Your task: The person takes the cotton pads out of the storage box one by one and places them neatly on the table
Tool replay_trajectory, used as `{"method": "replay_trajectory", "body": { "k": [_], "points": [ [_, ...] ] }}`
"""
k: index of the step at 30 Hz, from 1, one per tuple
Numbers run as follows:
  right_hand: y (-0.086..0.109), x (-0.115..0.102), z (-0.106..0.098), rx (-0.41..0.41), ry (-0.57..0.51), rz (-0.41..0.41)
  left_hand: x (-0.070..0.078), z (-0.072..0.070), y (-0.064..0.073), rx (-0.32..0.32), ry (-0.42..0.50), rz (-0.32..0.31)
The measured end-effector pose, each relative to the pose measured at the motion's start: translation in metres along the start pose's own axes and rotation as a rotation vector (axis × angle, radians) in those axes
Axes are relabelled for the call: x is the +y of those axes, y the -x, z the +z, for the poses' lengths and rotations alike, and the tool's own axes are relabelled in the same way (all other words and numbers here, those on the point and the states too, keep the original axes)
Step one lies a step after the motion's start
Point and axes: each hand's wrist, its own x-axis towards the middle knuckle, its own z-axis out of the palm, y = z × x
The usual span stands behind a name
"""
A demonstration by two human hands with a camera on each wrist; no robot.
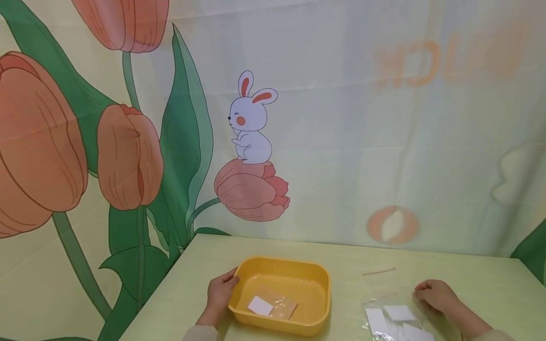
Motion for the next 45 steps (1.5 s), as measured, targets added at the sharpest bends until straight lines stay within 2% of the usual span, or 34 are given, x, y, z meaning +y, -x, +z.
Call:
{"method": "replay_trajectory", "body": {
  "k": [5,11,18,21,29,33,39,45],
  "points": [
    [-0.005,-0.01,-0.007,-0.04,-0.071,0.003,-0.001,0.0,0.002,0.001,-0.006,0.048],
    [-0.013,-0.036,-0.015,-0.114,-0.121,0.003,-0.002,-0.001,0.002,0.009,-0.014,0.057],
    [-0.016,-0.078,-0.014,-0.137,-0.139,-0.103,-0.003,-0.001,0.002,0.008,0.0,0.056],
    [-0.018,-0.098,-0.012,-0.173,-0.131,-0.133,-0.004,-0.001,0.001,0.01,-0.002,0.051],
    [-0.025,-0.156,0.002,-0.303,-0.043,-0.233,-0.004,0.0,0.0,0.013,-0.007,0.029],
    [-0.025,-0.182,0.012,-0.347,-0.019,-0.258,-0.003,0.0,0.0,0.014,-0.003,0.017],
    [-0.022,-0.211,0.026,-0.423,0.007,-0.286,-0.003,0.001,-0.001,0.019,0.001,0.014],
    [-0.025,-0.236,0.048,-0.499,0.05,-0.284,-0.004,0.001,0.001,0.013,-0.005,0.027]
  ]
}}
